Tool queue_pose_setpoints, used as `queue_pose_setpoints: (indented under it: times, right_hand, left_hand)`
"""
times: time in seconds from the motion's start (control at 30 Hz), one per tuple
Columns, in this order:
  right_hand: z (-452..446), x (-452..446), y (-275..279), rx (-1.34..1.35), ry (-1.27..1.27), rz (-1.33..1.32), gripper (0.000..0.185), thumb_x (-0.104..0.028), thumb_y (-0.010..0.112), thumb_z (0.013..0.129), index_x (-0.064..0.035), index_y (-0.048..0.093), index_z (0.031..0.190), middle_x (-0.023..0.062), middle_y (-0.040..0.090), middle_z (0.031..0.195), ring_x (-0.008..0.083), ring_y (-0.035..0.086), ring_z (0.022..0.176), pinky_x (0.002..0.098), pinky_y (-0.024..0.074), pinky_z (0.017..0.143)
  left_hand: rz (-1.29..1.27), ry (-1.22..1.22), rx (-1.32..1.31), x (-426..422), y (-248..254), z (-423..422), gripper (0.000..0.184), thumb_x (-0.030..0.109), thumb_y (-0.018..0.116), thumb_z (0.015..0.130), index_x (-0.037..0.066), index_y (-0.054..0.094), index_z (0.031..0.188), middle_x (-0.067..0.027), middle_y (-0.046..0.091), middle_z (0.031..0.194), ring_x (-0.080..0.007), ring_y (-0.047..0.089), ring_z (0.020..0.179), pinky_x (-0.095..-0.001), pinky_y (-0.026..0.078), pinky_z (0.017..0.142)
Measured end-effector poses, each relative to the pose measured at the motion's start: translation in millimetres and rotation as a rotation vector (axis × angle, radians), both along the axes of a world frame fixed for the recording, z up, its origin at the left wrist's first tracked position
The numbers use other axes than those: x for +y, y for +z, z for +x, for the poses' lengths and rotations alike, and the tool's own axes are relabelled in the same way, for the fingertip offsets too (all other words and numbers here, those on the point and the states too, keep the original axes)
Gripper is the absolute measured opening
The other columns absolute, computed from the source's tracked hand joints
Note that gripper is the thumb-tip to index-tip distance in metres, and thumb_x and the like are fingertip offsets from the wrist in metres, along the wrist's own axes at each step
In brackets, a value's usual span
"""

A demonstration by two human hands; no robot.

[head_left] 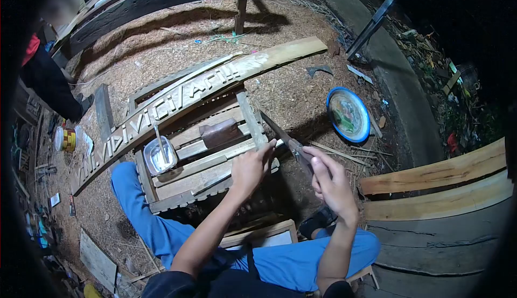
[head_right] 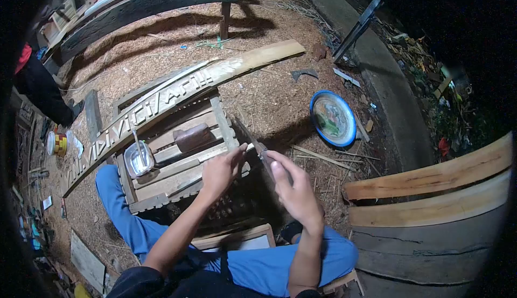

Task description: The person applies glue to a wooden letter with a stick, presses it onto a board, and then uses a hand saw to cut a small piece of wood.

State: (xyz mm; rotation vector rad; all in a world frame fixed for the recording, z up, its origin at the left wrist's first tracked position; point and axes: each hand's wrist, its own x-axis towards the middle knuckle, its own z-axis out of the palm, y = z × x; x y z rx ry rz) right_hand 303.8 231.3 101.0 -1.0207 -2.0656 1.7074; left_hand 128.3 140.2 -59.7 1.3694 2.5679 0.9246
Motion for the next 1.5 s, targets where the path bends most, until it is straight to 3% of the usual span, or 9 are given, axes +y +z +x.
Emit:
queue_pose_setpoints:
  times: [0.4, 0.57, 0.7, 0.97, 1.07, 1.1, 1.2, 1.3, 1.5]
  right_hand:
    - [21.4, -8.1, 26.2, -0.014, -0.007, -0.069, 0.043, -0.033, 0.054, 0.11, -0.0053, 0.06, 0.143, -0.0057, 0.05, 0.067, 0.0028, 0.042, 0.052, 0.0222, 0.0323, 0.047]
    - [-8.5, -0.6, -40.6, 0.16, -0.076, -0.146, 0.044, -0.034, 0.055, 0.11, -0.0066, 0.06, 0.143, -0.0069, 0.048, 0.067, 0.0023, 0.04, 0.052, 0.0222, 0.0314, 0.046]
    - [20.6, -10.4, 19.1, 0.035, -0.047, -0.092, 0.043, -0.033, 0.056, 0.11, -0.0053, 0.062, 0.142, -0.0071, 0.05, 0.068, 0.0009, 0.04, 0.053, 0.0219, 0.0308, 0.047]
    - [-14.8, -3.3, -74.3, 0.182, -0.111, 0.185, 0.043, -0.031, 0.056, 0.108, -0.0008, 0.064, 0.138, 0.0076, 0.075, 0.102, 0.0133, 0.066, 0.083, 0.0311, 0.0541, 0.079]
    - [7.2, -3.9, -21.8, 0.011, -0.038, 0.177, 0.043, -0.033, 0.057, 0.108, -0.0033, 0.065, 0.138, -0.0004, 0.064, 0.082, 0.006, 0.047, 0.06, 0.0279, 0.0423, 0.055]
    - [13.9, -10.7, 12.0, -0.118, -0.052, 0.03, 0.041, -0.03, 0.057, 0.108, -0.0017, 0.066, 0.137, 0.0056, 0.073, 0.095, 0.0109, 0.063, 0.075, 0.0292, 0.0521, 0.07]
    - [24.0, -11.0, 11.8, -0.114, -0.079, -0.023, 0.039, -0.028, 0.058, 0.108, -0.0014, 0.066, 0.136, 0.0076, 0.075, 0.104, 0.0118, 0.065, 0.083, 0.0293, 0.0533, 0.076]
    - [-0.9, -1.2, -47.3, 0.11, -0.065, 0.13, 0.039, -0.028, 0.057, 0.109, -0.0031, 0.065, 0.138, -0.0007, 0.065, 0.091, 0.0025, 0.047, 0.064, 0.0246, 0.04, 0.054]
    - [5.8, -5.3, -5.6, 0.02, -0.021, 0.094, 0.041, -0.03, 0.061, 0.107, -0.0054, 0.066, 0.139, -0.0051, 0.058, 0.076, 0.0038, 0.047, 0.061, 0.0247, 0.0401, 0.054]
  left_hand:
    - [0.071, 0.024, 0.022, 1.8, -8.2, -0.2, 0.029, 0.044, 0.059, 0.103, 0.036, 0.069, 0.129, -0.0152, 0.066, 0.064, -0.0361, 0.067, 0.056, -0.0508, 0.051, 0.051]
    - [0.055, 0.03, 0.007, 1.8, 2.5, 1.4, 0.027, 0.043, 0.06, 0.103, 0.035, 0.071, 0.126, -0.014, 0.068, 0.068, -0.0355, 0.068, 0.059, -0.0501, 0.051, 0.053]
    - [0.054, 0.043, 0.01, 1.7, -2.7, 0.2, 0.027, 0.042, 0.06, 0.103, 0.033, 0.071, 0.126, -0.0134, 0.069, 0.07, -0.0352, 0.069, 0.061, -0.0503, 0.052, 0.053]
    - [0.023, 0.003, 0.025, 2.7, -8.1, -2.0, 0.031, 0.041, 0.06, 0.103, 0.032, 0.069, 0.13, -0.0132, 0.071, 0.075, -0.0343, 0.071, 0.065, -0.0496, 0.053, 0.056]
    - [0.008, 0.006, -0.004, 0.5, -3.7, -3.2, 0.031, 0.041, 0.06, 0.103, 0.032, 0.068, 0.131, -0.0128, 0.071, 0.075, -0.0341, 0.071, 0.065, -0.0498, 0.053, 0.056]
    - [0.014, 0.013, -0.006, 1.1, -2.8, -3.8, 0.031, 0.041, 0.06, 0.103, 0.032, 0.068, 0.131, -0.0128, 0.071, 0.075, -0.0341, 0.071, 0.065, -0.0498, 0.053, 0.056]
    - [0.029, -0.005, 0.017, 1.1, -0.9, -2.4, 0.031, 0.041, 0.059, 0.103, 0.032, 0.068, 0.131, -0.0124, 0.071, 0.075, -0.0338, 0.071, 0.066, -0.0499, 0.053, 0.057]
    - [-0.018, -0.007, 0.001, 1.4, 2.9, -0.9, 0.03, 0.04, 0.059, 0.103, 0.032, 0.068, 0.131, -0.0118, 0.072, 0.077, -0.0339, 0.072, 0.068, -0.0495, 0.053, 0.057]
    - [-0.001, 0.024, -0.029, 0.5, 0.7, -1.5, 0.036, 0.028, 0.065, 0.098, 0.035, 0.067, 0.132, -0.0152, 0.071, 0.077, -0.0358, 0.07, 0.067, -0.0494, 0.053, 0.059]
